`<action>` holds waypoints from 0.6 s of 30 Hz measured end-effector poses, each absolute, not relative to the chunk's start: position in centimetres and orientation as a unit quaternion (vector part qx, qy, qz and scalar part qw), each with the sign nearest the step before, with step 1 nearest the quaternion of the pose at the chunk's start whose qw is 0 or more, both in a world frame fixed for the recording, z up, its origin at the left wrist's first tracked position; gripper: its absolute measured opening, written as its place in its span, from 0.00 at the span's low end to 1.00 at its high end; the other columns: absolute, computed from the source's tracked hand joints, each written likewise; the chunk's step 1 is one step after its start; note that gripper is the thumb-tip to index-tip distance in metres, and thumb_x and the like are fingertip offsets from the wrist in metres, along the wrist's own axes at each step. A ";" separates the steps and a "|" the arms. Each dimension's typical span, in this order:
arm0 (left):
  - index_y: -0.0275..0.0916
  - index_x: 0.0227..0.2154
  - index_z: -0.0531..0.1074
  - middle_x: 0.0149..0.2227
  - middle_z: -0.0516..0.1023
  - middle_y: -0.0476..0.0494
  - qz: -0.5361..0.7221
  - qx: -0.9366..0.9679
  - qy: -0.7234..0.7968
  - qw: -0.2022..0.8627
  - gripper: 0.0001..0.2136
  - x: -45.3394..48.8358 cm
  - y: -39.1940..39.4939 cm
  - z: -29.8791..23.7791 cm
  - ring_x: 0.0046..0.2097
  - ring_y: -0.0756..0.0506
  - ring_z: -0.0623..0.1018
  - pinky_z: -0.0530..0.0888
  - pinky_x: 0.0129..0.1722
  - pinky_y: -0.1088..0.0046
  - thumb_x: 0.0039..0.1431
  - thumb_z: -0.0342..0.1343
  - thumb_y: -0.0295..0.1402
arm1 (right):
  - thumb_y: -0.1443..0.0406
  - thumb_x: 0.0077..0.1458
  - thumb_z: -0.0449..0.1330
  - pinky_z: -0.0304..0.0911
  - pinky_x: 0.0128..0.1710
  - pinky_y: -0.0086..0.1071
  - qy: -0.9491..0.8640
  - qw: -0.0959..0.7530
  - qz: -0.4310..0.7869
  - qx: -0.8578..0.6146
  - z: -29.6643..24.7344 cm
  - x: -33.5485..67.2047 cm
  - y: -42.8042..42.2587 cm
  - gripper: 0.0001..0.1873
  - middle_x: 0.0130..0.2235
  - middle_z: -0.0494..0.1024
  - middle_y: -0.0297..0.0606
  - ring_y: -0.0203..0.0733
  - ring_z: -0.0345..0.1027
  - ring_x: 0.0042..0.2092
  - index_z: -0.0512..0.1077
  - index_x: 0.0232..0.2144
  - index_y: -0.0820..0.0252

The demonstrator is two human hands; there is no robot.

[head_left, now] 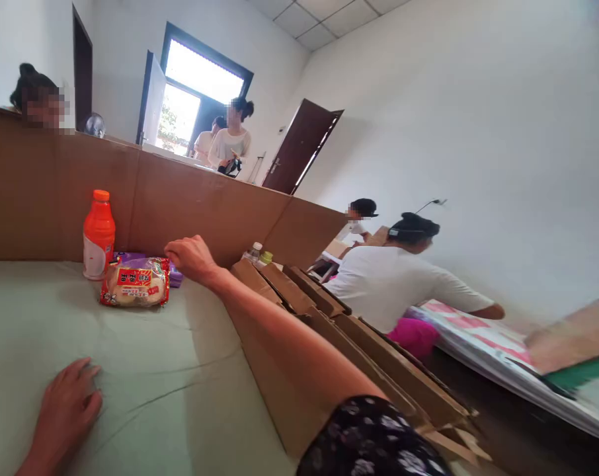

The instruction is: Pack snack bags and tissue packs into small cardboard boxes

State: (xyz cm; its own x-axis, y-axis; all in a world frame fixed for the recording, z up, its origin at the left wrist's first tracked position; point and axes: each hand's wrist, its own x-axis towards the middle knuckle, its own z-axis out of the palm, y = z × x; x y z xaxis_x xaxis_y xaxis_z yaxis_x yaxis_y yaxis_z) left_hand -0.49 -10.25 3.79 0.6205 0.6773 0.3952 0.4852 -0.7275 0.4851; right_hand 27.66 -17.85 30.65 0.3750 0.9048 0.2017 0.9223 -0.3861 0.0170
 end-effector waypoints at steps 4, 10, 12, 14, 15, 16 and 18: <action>0.43 0.43 0.80 0.52 0.81 0.38 0.262 0.899 0.328 0.127 0.19 -0.5 -10.1 4.1 0.53 0.34 0.78 0.73 0.54 0.53 0.55 0.48 0.40 | 0.60 0.68 0.56 0.64 0.54 0.43 -0.444 0.047 -0.059 -0.893 32.0 33.2 -25.1 0.13 0.51 0.78 0.41 0.45 0.71 0.53 0.75 0.48 0.61; 0.42 0.41 0.80 0.51 0.81 0.35 0.236 0.901 0.343 0.119 0.21 -0.4 -9.8 4.9 0.53 0.32 0.79 0.73 0.55 0.49 0.54 0.46 0.43 | 0.59 0.66 0.60 0.74 0.43 0.40 -0.300 0.053 0.076 -0.949 30.3 39.7 -34.9 0.15 0.48 0.77 0.41 0.41 0.75 0.44 0.73 0.49 0.62; 0.40 0.41 0.81 0.51 0.81 0.33 0.231 0.902 0.345 0.116 0.22 -0.4 -9.7 4.9 0.52 0.30 0.79 0.74 0.54 0.48 0.55 0.45 0.43 | 0.59 0.66 0.60 0.74 0.41 0.38 -0.286 0.061 0.120 -0.949 29.3 40.6 -36.3 0.15 0.47 0.77 0.40 0.40 0.75 0.42 0.72 0.50 0.62; 0.38 0.41 0.81 0.51 0.81 0.31 0.225 0.904 0.347 0.108 0.23 -0.5 -9.6 5.1 0.52 0.30 0.79 0.74 0.54 0.48 0.56 0.44 0.43 | 0.59 0.66 0.60 0.74 0.41 0.38 -0.284 0.063 0.149 -0.945 28.7 41.4 -36.9 0.15 0.47 0.77 0.40 0.40 0.75 0.42 0.72 0.50 0.62; 0.38 0.41 0.81 0.52 0.80 0.31 0.219 0.906 0.347 0.105 0.23 -0.5 -9.5 5.3 0.52 0.30 0.79 0.74 0.54 0.48 0.57 0.43 0.43 | 0.59 0.66 0.60 0.74 0.41 0.38 -0.286 0.060 0.156 -0.944 28.5 41.8 -36.9 0.15 0.47 0.77 0.40 0.40 0.75 0.42 0.72 0.50 0.62; 0.39 0.40 0.80 0.52 0.80 0.33 0.212 0.908 0.346 0.101 0.23 -0.4 -9.5 5.6 0.52 0.30 0.79 0.74 0.53 0.49 0.57 0.43 0.43 | 0.59 0.66 0.60 0.74 0.41 0.38 -0.288 0.056 0.159 -0.943 28.4 42.3 -36.9 0.15 0.47 0.77 0.40 0.40 0.75 0.42 0.72 0.50 0.62; 0.43 0.40 0.79 0.51 0.81 0.40 0.209 0.907 0.355 0.094 0.21 0.4 -9.3 6.6 0.53 0.32 0.79 0.75 0.54 0.49 0.56 0.43 0.43 | 0.59 0.66 0.60 0.74 0.42 0.39 -0.295 0.043 0.145 -0.943 28.3 43.2 -36.8 0.15 0.47 0.77 0.41 0.40 0.75 0.43 0.72 0.50 0.62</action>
State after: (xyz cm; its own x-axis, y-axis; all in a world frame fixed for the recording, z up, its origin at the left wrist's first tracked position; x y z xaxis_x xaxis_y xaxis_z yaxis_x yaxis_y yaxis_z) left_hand 0.39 -9.32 6.64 0.6613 0.6821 0.3123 0.6035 -0.7309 0.3187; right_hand 43.23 -36.80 28.30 0.7839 0.5691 -0.2480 0.5444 -0.8222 -0.1660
